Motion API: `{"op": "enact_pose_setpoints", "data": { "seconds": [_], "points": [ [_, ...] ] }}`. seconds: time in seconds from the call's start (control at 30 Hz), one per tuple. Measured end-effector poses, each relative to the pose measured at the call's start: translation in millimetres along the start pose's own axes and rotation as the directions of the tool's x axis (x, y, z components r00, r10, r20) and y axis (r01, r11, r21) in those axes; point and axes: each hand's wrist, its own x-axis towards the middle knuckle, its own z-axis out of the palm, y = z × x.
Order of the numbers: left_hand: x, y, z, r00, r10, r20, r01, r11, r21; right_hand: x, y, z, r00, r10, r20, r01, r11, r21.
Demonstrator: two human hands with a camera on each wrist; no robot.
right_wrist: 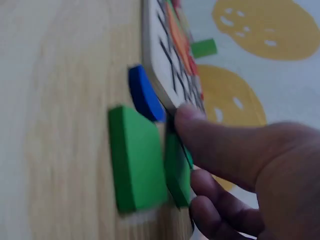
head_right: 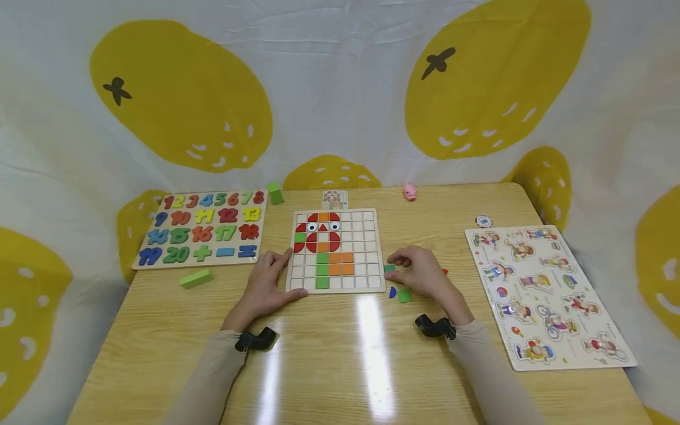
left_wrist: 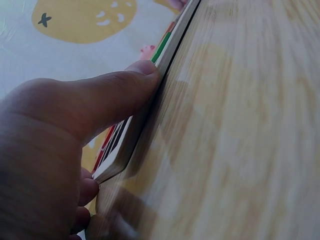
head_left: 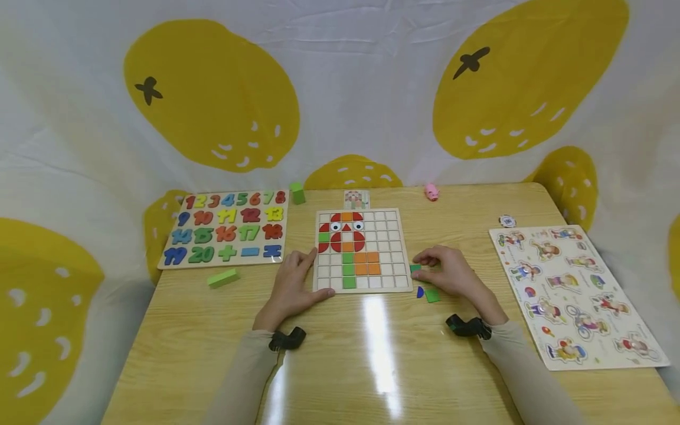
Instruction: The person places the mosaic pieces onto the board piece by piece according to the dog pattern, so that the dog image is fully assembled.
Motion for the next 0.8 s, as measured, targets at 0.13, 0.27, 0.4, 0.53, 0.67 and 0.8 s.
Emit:
{"op": "enact_pose_setpoints", "data": {
  "seconds": [0.13,0.27,0.4,0.53,0.67,0.8],
  "points": [
    [0.8,-0.3,1.8,1.000,-0.004,-0.003,0.004,1.000,0.004,5.6,-3.6,1.9,0.999,0.031,0.020,-0.030,0.999,-0.022],
    [0.4,-0.8,1.2,1.000,-0.009,-0.004,0.009,1.000,0.007,6.6,-1.7,-2.0,0.999,0.025,0.030,-0.025,1.000,-0.010],
    [0.7,-1.1,0.0,1.000,-0.004,0.008,0.004,1.000,0.014,6.3,0.4,-5.7,1.000,-0.022,-0.015,0.022,1.000,0.021],
    [0.4,-1.7,-2.4,1.000,-0.002,-0.001,0.002,1.000,0.017,17.3,-6.0,-2.7,0.996,-0.072,-0.054,0.077,0.993,0.095],
    [0.2,-3.2,-1.9,1.000,-0.005,-0.004,0.005,1.000,0.021,35.3,-19.4,8.9,0.996,-0.086,-0.011,0.087,0.982,0.167],
    [0.8,-3.6,1.2,1.000,-0.001,0.004,0.001,1.000,0.022,50.0,-31.6,20.0,0.997,-0.077,0.021,0.072,0.983,0.171]
  ]
}}
